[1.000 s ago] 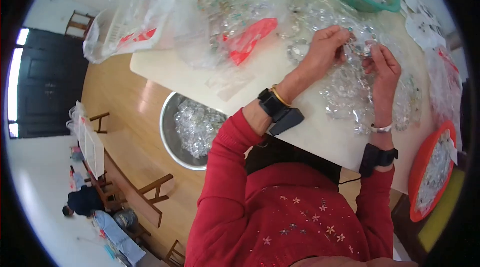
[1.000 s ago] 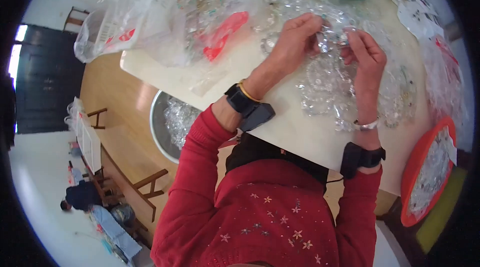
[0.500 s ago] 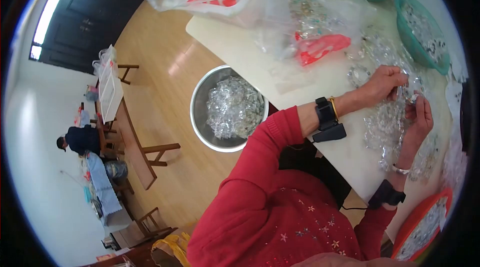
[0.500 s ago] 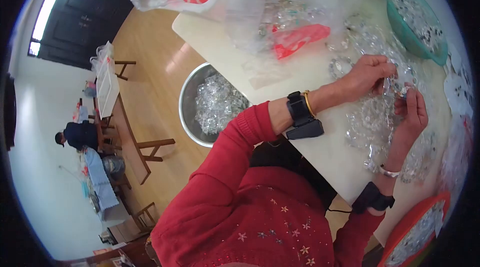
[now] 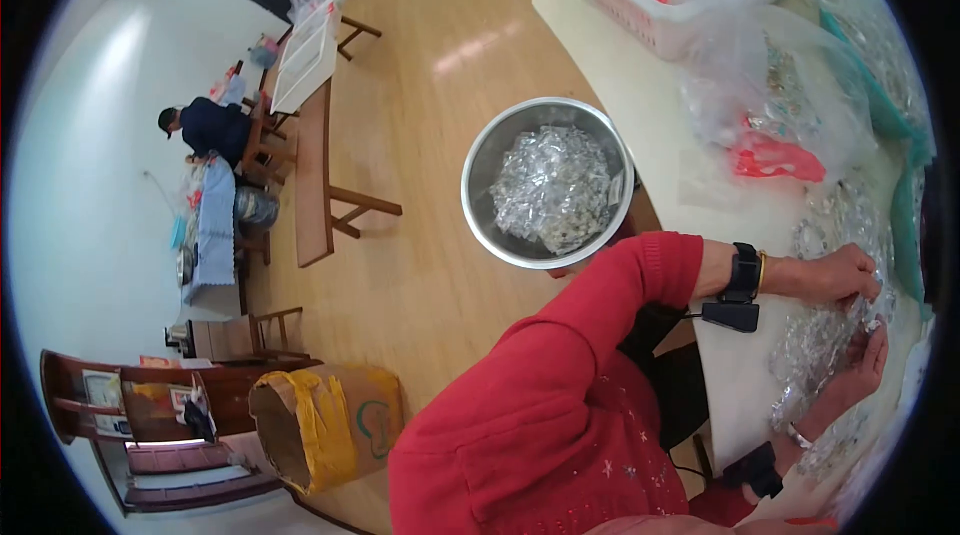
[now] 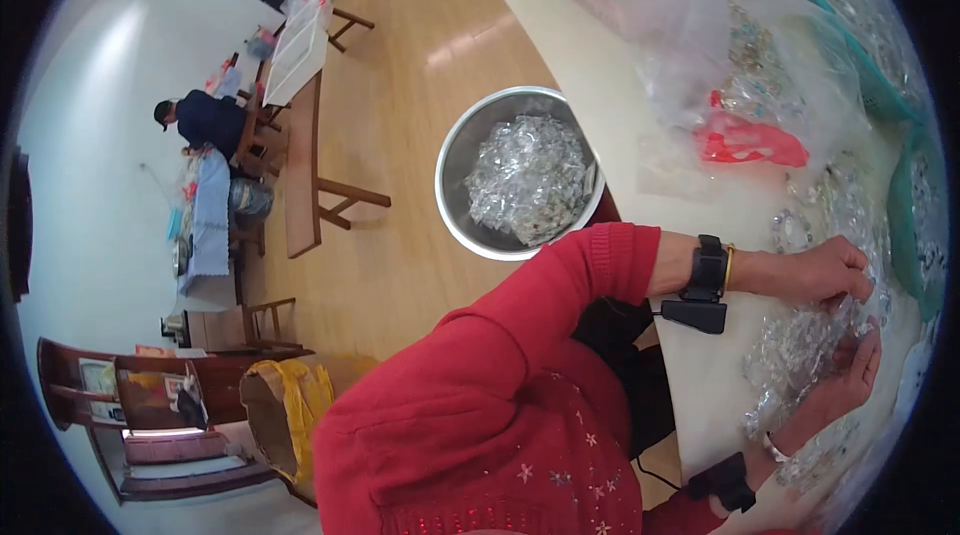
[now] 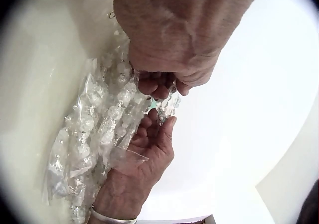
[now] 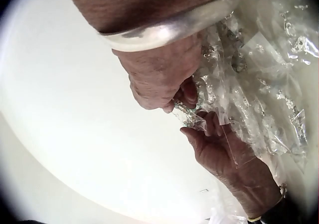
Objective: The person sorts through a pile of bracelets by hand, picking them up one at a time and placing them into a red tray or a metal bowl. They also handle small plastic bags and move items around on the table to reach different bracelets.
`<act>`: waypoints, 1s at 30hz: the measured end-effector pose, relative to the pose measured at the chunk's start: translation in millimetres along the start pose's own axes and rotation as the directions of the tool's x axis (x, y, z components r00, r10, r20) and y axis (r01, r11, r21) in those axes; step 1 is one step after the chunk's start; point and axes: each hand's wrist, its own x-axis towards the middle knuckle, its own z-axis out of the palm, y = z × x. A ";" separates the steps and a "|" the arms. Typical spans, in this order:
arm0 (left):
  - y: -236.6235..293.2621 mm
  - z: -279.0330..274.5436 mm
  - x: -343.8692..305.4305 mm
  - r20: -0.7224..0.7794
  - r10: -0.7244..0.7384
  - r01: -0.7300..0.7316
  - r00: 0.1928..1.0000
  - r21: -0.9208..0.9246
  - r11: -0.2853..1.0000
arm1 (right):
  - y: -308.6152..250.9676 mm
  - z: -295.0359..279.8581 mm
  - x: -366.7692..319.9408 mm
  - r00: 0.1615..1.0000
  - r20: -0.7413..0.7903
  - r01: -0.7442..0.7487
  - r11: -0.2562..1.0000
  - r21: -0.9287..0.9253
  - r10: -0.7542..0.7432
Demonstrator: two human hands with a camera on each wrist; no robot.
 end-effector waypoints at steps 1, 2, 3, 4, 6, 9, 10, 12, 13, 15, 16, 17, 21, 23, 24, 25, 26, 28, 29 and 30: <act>-0.9 0.4 0.6 -0.004 -0.005 0.005 1.000 0.005 1.000 | -0.1 0.5 -0.5 1.000 -0.012 -0.021 1.000 0.022 0.021; 0.1 0.1 0.8 -0.006 -0.010 0.010 1.000 0.012 1.000 | -0.2 1.7 -0.6 0.999 -0.025 -0.041 0.998 0.047 0.043; 1.0 -0.6 0.5 -0.014 -0.006 0.006 1.000 0.013 1.000 | -0.2 2.8 -0.4 0.999 -0.016 -0.042 0.998 0.048 0.043; 2.3 -1.1 -0.3 -0.004 0.001 -0.001 1.000 0.011 1.000 | -0.1 3.8 -0.1 0.999 -0.025 -0.029 0.999 0.035 0.029; 2.3 -0.8 -0.9 0.020 0.012 -0.012 1.000 -0.001 1.000 | 1.0 2.5 0.9 0.999 -0.045 -0.001 1.000 0.002 0.001; -1.7 -0.4 2.3 0.009 0.001 -0.001 1.000 -0.003 1.000 | 11.8 -7.0 10.0 1.000 -0.016 0.018 1.000 -0.002 -0.018; -2.8 -0.3 2.9 0.006 -0.006 0.006 1.000 -0.004 1.000 | 14.9 -9.5 12.0 1.000 -0.003 0.027 1.000 -0.004 -0.027; -4.0 0.5 2.9 -0.004 -0.005 0.005 1.000 -0.013 1.000 | 16.2 -11.3 11.7 0.999 -0.003 0.035 0.999 -0.021 -0.035; -4.6 1.2 4.2 -0.012 -0.002 0.002 1.000 -0.021 1.000 | 16.6 -12.1 12.8 0.999 -0.004 0.046 0.998 -0.038 -0.046; -4.2 1.1 4.0 -0.019 0.000 -0.001 1.000 -0.030 1.000 | 16.0 -12.0 12.4 0.998 -0.005 0.055 0.997 -0.056 -0.056; -3.8 0.4 3.3 -0.011 0.002 -0.003 1.000 -0.026 1.000 | 12.9 -10.0 10.2 0.999 -0.010 0.047 0.997 -0.064 -0.047; -2.4 -0.9 3.3 0.000 0.005 -0.005 1.000 -0.019 1.000 | 9.4 -6.7 8.1 0.999 -0.018 0.040 0.997 -0.068 -0.041; -2.9 0.1 2.1 0.012 0.023 -0.022 1.000 -0.014 1.000 | 3.1 -3.5 2.9 0.999 -0.029 0.035 0.997 -0.075 -0.037; -1.5 -1.3 1.1 0.011 0.031 -0.031 0.999 -0.004 1.000 | 3.8 -2.2 2.5 0.999 -0.030 0.036 0.997 -0.065 -0.038; -1.1 -1.4 0.8 0.011 0.027 -0.027 1.000 -0.001 1.000 | 4.6 -2.9 3.4 0.999 -0.024 0.038 0.997 -0.062 -0.039; -0.9 -1.2 0.4 0.012 0.023 -0.023 1.000 0.002 1.000 | 5.4 -4.3 4.4 0.999 -0.020 0.039 0.997 -0.061 -0.040; -0.6 -1.0 0.2 0.013 0.019 -0.019 1.000 0.005 1.000 | 6.2 -5.4 5.4 0.999 -0.015 0.040 0.997 -0.058 -0.041; 0.6 -0.9 -0.6 0.016 0.023 -0.023 1.000 0.004 1.000 | 8.2 -6.9 7.4 0.999 -0.014 0.031 0.999 -0.043 -0.032; 1.0 -0.8 -1.2 0.018 0.025 -0.025 1.000 0.003 1.000 | 9.2 -7.6 8.0 1.000 -0.013 0.020 0.999 -0.028 -0.021; 1.3 -0.8 -1.7 0.020 0.027 -0.027 0.999 0.001 1.000 | 9.8 -7.8 8.2 1.000 -0.011 0.010 1.000 -0.013 -0.010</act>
